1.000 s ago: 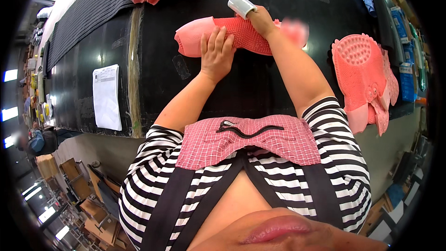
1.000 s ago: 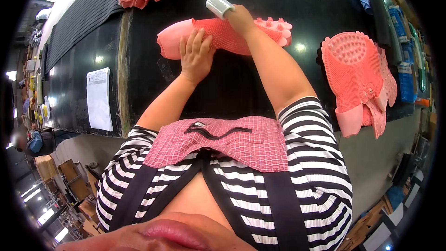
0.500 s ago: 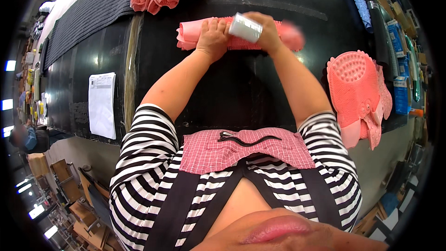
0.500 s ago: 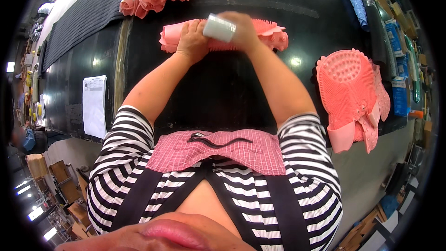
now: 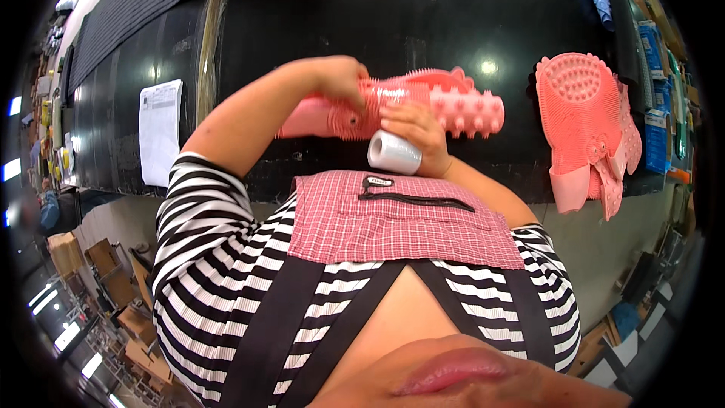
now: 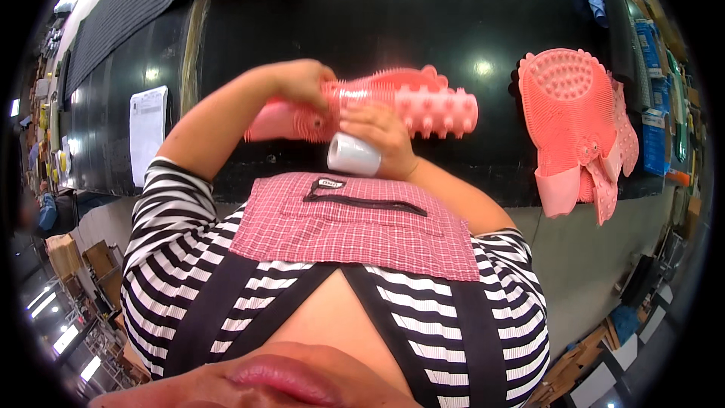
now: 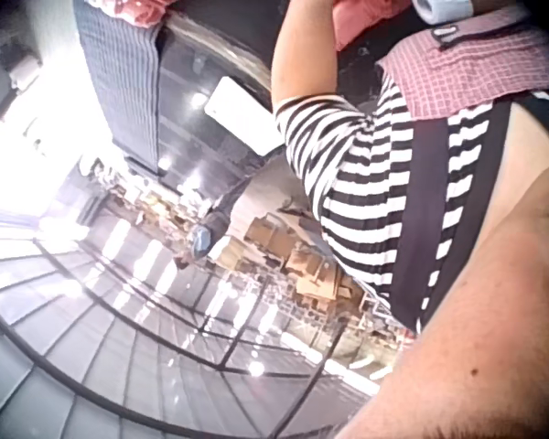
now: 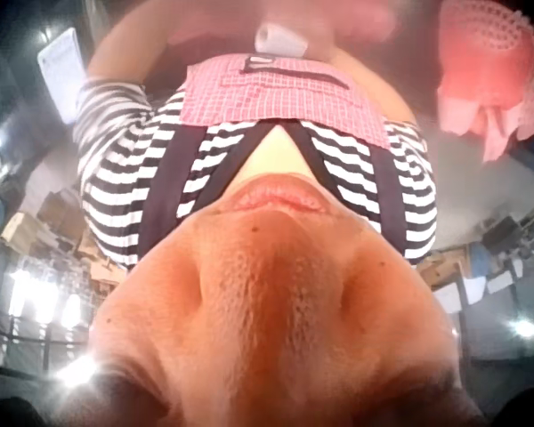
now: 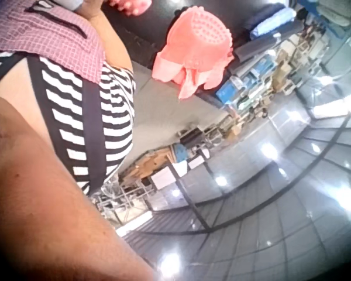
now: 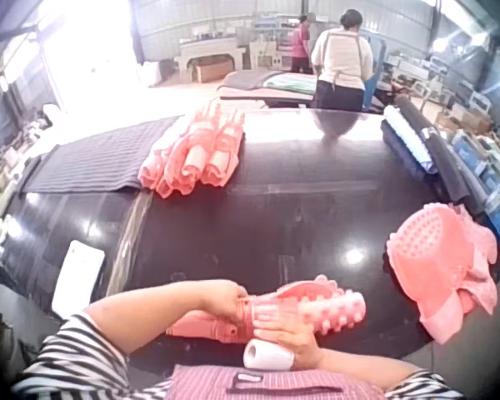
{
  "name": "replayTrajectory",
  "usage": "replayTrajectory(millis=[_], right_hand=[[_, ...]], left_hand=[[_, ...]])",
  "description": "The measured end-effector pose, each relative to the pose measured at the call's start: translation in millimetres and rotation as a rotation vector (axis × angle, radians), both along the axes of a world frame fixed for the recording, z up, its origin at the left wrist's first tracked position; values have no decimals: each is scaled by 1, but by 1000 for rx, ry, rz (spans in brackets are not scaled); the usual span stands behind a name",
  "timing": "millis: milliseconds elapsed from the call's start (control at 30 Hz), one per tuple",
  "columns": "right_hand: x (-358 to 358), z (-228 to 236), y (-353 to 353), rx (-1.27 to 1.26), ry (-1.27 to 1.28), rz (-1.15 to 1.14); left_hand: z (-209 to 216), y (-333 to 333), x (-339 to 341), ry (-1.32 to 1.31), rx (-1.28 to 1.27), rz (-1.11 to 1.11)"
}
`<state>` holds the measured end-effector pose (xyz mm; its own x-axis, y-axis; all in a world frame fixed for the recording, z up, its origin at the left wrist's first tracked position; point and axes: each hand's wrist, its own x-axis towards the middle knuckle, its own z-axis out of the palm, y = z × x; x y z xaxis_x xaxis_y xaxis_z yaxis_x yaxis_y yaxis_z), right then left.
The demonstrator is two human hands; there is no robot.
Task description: The person rolls pink textured bath mats around a white cylindrical core and secures them with tape. They repeat this process for multiple mats, stacking the finished rolls on the table. Later, they review a document with a coworker.
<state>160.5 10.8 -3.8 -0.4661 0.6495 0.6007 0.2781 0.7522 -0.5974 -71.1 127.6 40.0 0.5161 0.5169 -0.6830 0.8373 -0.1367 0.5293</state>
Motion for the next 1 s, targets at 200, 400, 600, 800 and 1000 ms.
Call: replayTrajectory(millis=[200,400,600,800,1000], right_hand=[[-20,-25,86,-337,250,-74],[-32,-6,209,-668,290,-123],[-41,-15,285,-763,353,-88],[-30,7,229,-556,297,-1],[-19,-4,186,-21,64,-21]], left_hand=[[-15,41,-15,-30,447,168],[-16,-37,-3,-152,1131,254],[-60,-2,4,83,1209,90],[-58,92,12,137,1280,116],[-2,126,15,193,917,44]])
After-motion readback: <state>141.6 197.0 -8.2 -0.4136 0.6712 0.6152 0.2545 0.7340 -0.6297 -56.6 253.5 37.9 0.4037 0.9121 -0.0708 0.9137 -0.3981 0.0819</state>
